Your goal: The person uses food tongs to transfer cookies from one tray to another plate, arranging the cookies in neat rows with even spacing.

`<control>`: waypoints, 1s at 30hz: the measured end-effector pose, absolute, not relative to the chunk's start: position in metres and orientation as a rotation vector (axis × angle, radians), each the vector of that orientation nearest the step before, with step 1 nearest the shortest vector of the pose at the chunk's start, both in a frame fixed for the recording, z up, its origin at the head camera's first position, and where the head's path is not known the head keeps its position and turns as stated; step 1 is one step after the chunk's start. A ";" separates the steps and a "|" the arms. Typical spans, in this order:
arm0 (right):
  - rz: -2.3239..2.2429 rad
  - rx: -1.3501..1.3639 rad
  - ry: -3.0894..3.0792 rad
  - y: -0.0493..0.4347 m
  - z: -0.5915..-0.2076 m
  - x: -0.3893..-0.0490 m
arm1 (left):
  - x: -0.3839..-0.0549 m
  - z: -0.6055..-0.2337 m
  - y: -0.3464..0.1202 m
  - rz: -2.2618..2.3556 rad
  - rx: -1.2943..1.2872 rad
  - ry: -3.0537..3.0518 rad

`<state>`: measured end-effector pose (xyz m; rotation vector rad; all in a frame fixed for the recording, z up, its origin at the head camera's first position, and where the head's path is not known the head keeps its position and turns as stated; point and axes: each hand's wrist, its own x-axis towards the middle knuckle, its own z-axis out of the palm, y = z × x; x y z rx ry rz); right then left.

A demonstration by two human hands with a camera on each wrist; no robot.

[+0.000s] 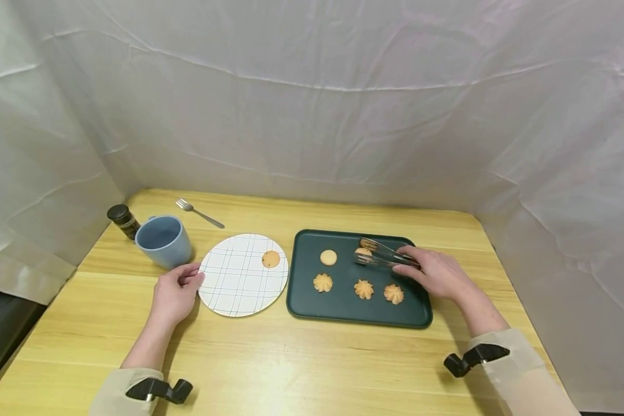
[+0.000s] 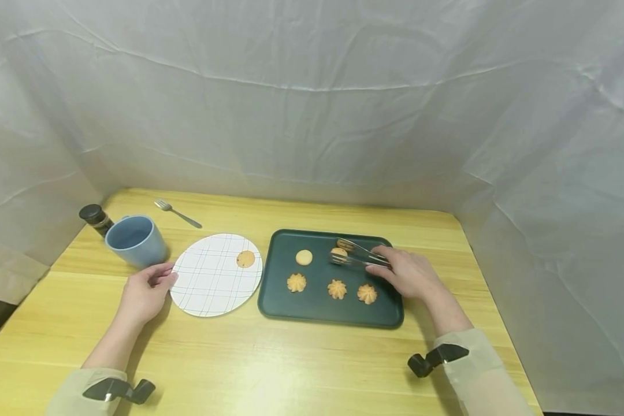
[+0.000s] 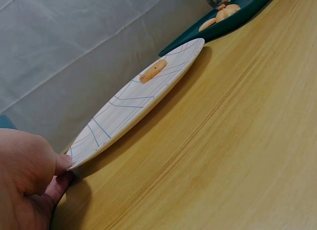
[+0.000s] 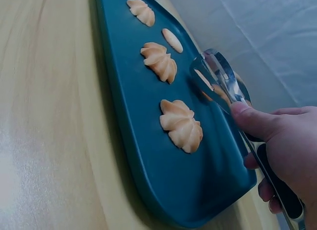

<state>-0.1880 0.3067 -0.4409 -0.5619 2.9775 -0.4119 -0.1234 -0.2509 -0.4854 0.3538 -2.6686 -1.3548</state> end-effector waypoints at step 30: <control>-0.476 -0.769 2.953 0.249 -0.398 -0.192 | -0.123 -0.484 -0.250 -1.365 0.369 -2.666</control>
